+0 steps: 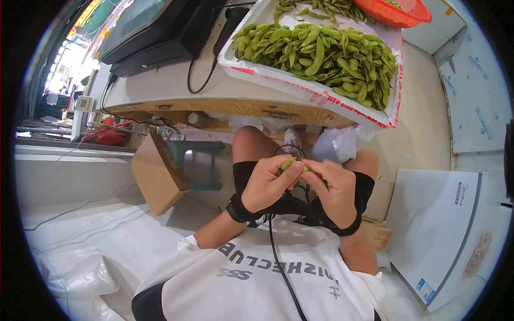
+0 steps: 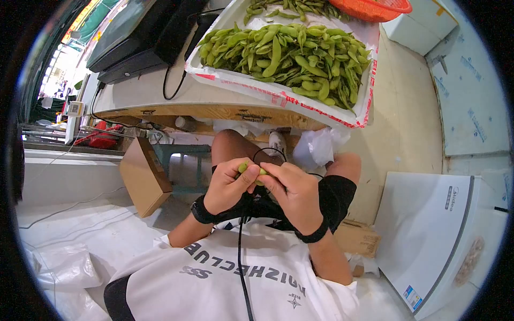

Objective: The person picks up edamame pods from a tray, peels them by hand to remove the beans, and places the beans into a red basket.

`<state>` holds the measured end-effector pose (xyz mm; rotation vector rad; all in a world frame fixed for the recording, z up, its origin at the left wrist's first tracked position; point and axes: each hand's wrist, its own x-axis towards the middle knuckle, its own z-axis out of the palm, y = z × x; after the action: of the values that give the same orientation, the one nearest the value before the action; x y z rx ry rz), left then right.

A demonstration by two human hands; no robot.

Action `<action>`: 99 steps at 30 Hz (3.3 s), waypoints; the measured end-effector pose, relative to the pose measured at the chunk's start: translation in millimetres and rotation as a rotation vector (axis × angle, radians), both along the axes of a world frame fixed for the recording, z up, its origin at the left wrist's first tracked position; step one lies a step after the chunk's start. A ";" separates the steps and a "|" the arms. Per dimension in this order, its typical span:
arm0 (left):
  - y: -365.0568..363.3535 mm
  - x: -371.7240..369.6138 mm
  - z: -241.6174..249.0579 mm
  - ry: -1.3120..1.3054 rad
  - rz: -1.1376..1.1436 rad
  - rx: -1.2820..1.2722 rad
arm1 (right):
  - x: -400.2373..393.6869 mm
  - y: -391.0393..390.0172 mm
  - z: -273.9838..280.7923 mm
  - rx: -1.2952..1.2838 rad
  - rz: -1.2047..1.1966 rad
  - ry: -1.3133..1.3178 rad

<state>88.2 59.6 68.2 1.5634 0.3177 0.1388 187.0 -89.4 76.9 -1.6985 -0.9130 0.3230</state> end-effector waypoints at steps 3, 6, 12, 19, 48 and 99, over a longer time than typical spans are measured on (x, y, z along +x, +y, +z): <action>-3.2 1.6 5.7 0.013 -0.016 -0.032 | 0.2 0.5 -13.5 0.131 -0.019 0.096; -4.5 3.1 11.9 0.036 -0.024 -0.014 | -6.5 -5.0 -17.6 0.211 -0.067 0.789; -1.5 0.8 8.8 0.029 0.045 -0.019 | 3.5 -5.2 -14.7 0.557 -0.084 1.323; 9.9 -9.4 5.0 -0.084 0.199 -0.013 | 8.9 -1.5 -7.2 0.304 -0.058 1.346; 45.4 -47.4 -9.2 -0.027 0.118 -0.224 | 91.8 135.4 115.4 -0.078 -0.287 -0.412; 32.6 -25.9 -14.5 -0.092 0.168 -0.509 | -27.5 51.7 -16.1 0.254 -0.064 0.858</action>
<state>62.3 92.2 53.7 1.0228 0.3774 0.2397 159.5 -37.7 60.8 -1.1671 -0.2428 0.7791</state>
